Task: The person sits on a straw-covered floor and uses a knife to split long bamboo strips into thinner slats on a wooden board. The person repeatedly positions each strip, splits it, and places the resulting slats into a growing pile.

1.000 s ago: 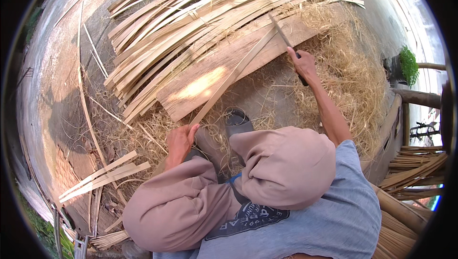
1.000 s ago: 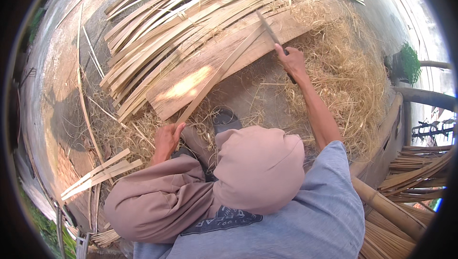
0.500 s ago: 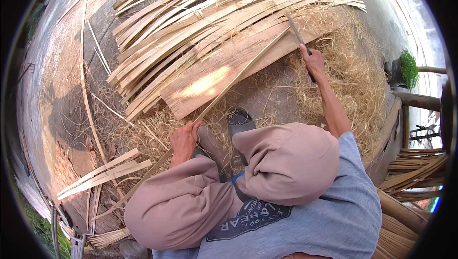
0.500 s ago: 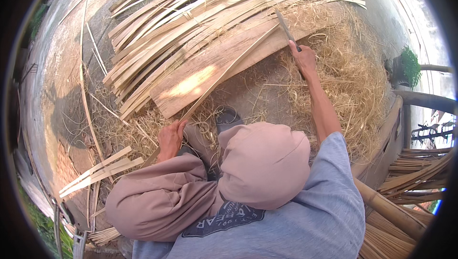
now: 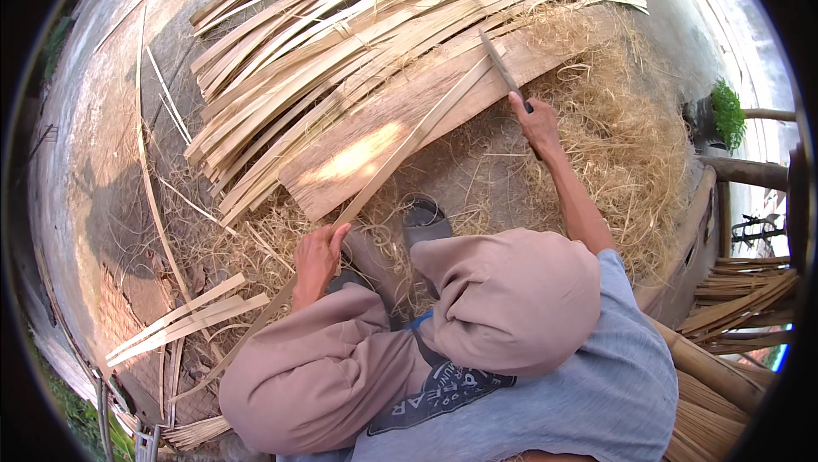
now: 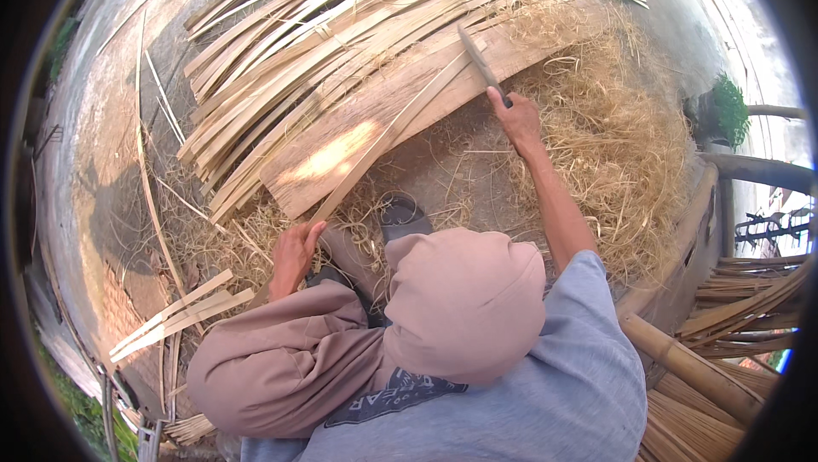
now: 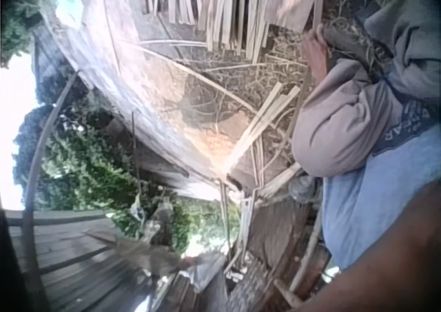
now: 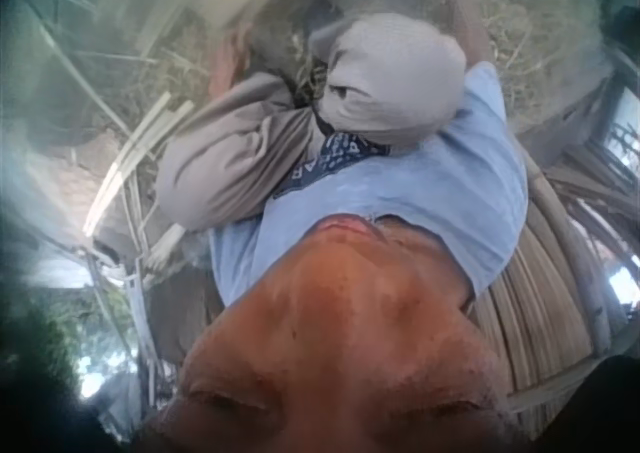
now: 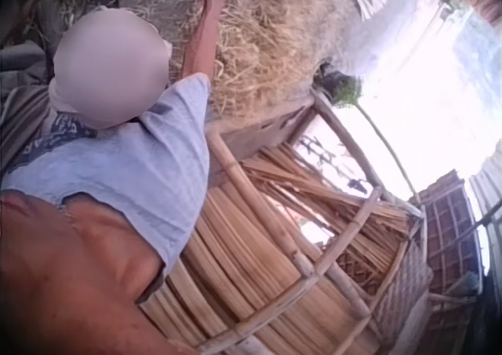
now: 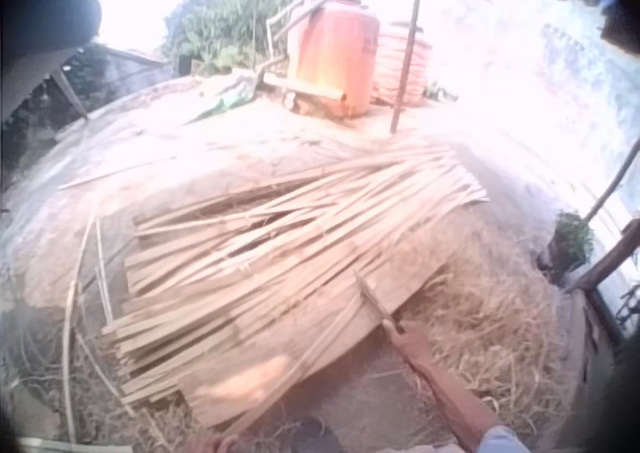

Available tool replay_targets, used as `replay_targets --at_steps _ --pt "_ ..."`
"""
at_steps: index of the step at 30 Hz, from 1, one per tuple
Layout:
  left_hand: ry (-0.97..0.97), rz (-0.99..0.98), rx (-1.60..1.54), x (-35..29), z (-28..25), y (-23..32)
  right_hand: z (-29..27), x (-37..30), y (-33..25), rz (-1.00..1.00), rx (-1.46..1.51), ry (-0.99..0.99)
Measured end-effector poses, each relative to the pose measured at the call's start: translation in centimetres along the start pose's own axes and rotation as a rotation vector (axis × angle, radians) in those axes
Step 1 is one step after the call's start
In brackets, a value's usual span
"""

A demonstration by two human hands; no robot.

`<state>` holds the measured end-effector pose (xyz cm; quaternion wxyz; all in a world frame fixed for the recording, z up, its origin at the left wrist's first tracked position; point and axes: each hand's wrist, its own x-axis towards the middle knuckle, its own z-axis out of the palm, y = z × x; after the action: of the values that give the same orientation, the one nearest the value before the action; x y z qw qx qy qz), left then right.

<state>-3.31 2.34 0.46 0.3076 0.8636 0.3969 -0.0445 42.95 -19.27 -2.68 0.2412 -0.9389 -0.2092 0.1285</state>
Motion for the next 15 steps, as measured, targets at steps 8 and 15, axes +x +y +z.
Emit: replay_targets --at_steps 8,15 --pt "0.058 0.032 -0.300 0.1 0.5 -1.1 -4.0 3.2 0.1 0.264 0.892 0.359" --pt "0.201 0.105 0.142 -0.6 -0.5 0.2 4.3 -8.9 -5.6 0.154 0.581 -0.013"
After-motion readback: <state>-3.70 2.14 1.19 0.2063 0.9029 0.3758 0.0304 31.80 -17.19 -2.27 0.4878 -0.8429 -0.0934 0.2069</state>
